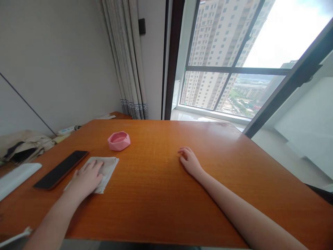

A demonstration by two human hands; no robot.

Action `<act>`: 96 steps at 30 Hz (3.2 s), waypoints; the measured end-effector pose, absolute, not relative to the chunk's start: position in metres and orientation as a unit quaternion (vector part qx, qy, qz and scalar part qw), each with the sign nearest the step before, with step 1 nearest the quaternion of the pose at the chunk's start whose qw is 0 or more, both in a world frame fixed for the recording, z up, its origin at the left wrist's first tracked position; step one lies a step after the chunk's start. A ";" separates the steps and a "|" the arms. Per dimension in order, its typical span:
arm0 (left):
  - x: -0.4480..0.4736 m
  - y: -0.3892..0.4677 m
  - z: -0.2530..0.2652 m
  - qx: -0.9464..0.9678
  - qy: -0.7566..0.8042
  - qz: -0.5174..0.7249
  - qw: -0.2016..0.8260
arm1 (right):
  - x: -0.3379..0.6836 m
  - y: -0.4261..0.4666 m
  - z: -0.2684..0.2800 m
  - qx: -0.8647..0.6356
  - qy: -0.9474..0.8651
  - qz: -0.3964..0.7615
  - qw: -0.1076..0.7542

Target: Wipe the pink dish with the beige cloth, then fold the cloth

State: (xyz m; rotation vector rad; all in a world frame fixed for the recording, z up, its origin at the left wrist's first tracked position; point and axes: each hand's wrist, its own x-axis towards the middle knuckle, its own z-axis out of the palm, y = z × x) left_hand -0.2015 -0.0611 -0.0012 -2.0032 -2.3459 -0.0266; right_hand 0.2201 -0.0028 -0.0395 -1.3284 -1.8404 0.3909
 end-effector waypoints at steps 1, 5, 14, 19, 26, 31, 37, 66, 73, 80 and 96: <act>-0.185 -0.058 0.009 -0.651 -0.758 -0.017 0.050 | 0.220 -0.001 -0.040 -0.538 -0.721 0.158 0.407; -0.097 -0.037 0.034 -0.773 -0.622 -0.126 -0.021 | 0.212 0.020 -0.040 -0.623 -0.627 0.186 0.428; 0.049 0.036 -0.010 -0.822 -0.542 -0.162 -0.062 | 0.173 0.053 -0.036 -0.549 -0.695 0.215 0.412; 0.049 0.040 -0.013 -0.840 -0.508 -0.175 -0.075 | 0.174 0.043 -0.033 -0.533 -0.744 0.179 0.361; 0.041 0.036 -0.016 -0.864 -0.460 -0.188 -0.081 | 0.175 0.034 -0.029 -0.512 -0.761 0.197 0.347; 0.028 0.035 -0.002 -0.875 -0.447 -0.186 -0.027 | 0.185 0.041 -0.029 -0.486 -0.735 0.267 0.391; -0.063 0.031 0.028 -0.698 -0.647 -0.239 0.192 | 0.203 0.058 -0.032 -0.512 -0.548 0.380 0.541; 0.005 -0.016 0.023 -0.864 -0.429 -0.254 -0.074 | 0.204 0.059 -0.028 -0.461 -0.396 0.473 0.638; 0.003 -0.011 0.019 -0.877 -0.428 -0.212 -0.052 | 0.204 0.060 -0.029 -0.463 -0.404 0.480 0.626; 0.001 -0.008 0.015 -0.874 -0.441 -0.199 -0.053 | 0.204 0.060 -0.030 -0.478 -0.420 0.464 0.616; -0.196 -0.029 0.032 -0.598 -0.782 -0.144 0.100 | 0.204 0.063 -0.032 -0.487 -0.448 0.447 0.602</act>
